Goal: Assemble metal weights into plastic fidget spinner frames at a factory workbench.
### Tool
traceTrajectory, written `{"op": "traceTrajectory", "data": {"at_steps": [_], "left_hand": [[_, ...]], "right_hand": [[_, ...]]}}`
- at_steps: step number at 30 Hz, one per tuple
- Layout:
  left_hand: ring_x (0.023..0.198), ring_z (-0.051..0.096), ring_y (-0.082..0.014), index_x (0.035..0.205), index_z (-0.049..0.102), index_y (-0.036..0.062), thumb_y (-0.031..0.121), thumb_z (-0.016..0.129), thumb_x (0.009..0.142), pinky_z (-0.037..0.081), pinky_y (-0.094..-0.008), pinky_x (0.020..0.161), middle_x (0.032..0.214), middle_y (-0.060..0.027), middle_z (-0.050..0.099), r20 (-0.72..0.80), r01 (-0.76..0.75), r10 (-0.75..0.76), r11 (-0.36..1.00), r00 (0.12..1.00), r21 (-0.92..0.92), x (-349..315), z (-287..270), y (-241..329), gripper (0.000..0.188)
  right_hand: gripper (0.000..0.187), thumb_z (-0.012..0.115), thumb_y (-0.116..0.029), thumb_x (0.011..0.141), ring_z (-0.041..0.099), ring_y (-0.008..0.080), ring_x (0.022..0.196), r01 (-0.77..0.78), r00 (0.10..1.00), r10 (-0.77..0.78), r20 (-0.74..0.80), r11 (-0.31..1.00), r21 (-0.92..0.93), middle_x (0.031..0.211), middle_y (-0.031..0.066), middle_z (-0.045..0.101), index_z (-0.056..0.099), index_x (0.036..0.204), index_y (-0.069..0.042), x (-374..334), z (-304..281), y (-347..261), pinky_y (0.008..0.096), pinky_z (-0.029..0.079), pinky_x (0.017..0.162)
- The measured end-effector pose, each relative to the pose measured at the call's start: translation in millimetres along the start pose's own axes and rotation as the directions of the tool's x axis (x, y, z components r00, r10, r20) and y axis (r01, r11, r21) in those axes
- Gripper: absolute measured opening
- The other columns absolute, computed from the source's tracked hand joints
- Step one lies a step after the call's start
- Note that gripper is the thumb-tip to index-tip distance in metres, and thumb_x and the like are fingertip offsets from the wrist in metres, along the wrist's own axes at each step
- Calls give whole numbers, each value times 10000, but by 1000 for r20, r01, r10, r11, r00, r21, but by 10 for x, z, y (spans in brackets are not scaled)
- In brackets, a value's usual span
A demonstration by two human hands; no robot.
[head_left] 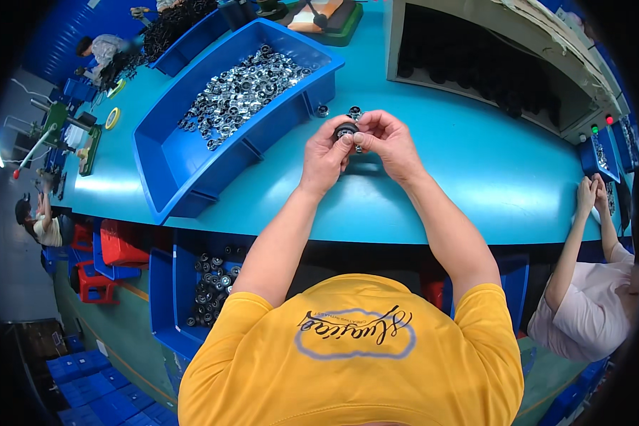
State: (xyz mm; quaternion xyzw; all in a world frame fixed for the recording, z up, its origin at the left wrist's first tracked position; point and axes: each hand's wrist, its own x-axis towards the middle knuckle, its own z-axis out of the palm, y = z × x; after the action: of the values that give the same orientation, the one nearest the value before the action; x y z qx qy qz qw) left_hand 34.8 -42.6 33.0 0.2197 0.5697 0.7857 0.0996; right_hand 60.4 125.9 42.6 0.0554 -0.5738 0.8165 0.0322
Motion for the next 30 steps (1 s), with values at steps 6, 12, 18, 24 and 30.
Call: {"op": "traceTrajectory", "data": {"at_steps": [6, 12, 18, 24, 30], "left_hand": [[660, 546, -60, 1339, 597, 75, 232, 613, 1057, 458, -215, 528, 900, -9, 634, 50, 60, -62, 997, 997, 39, 33, -71, 26, 323], [715, 544, -56, 1375, 559, 107, 246, 540, 1094, 477, -218, 577, 963, -3, 640, 76, -13, 8, 998, 997, 67, 52, -28, -25, 314], [747, 566, -46, 1295, 632, 117, 215, 550, 1089, 458, -206, 554, 938, 14, 645, -55, -1, 9, 988, 998, 152, 2, -27, -16, 242], [752, 565, -64, 1301, 645, 110, 194, 563, 1082, 488, -227, 615, 909, 15, 637, -133, -20, 52, 972, 990, 232, -8, -10, -57, 248], [808, 587, -90, 1471, 487, 100, 92, 555, 1056, 509, -237, 607, 1083, -36, 613, 72, 0, -5, 997, 997, 71, 25, -1, 28, 420]], "right_hand": [[276, 786, -50, 896, 636, 79, 875, 44, 999, -44, -19, 999, -15, 973, 8, 669, 656, 1140, -50, 10, 27, 32, 235, 525, 717], [310, 773, -38, 902, 633, 100, 879, 9, 999, -8, -50, 1000, 18, 1015, 33, 647, 647, 1185, -31, 33, 13, -3, 254, 566, 787], [304, 785, -37, 887, 637, 96, 893, 73, 996, -77, -44, 994, -80, 1006, 28, 642, 658, 1163, -45, 20, 109, 53, 255, 570, 774], [301, 781, -36, 887, 653, 122, 888, 161, 982, -184, -47, 937, -309, 1016, 52, 656, 648, 1157, -33, 4, 127, 167, 270, 580, 784], [323, 744, -49, 921, 657, 132, 887, 71, 993, -76, -89, 996, -56, 1018, 60, 658, 617, 1214, -2, 43, 42, 76, 281, 579, 782]]}}
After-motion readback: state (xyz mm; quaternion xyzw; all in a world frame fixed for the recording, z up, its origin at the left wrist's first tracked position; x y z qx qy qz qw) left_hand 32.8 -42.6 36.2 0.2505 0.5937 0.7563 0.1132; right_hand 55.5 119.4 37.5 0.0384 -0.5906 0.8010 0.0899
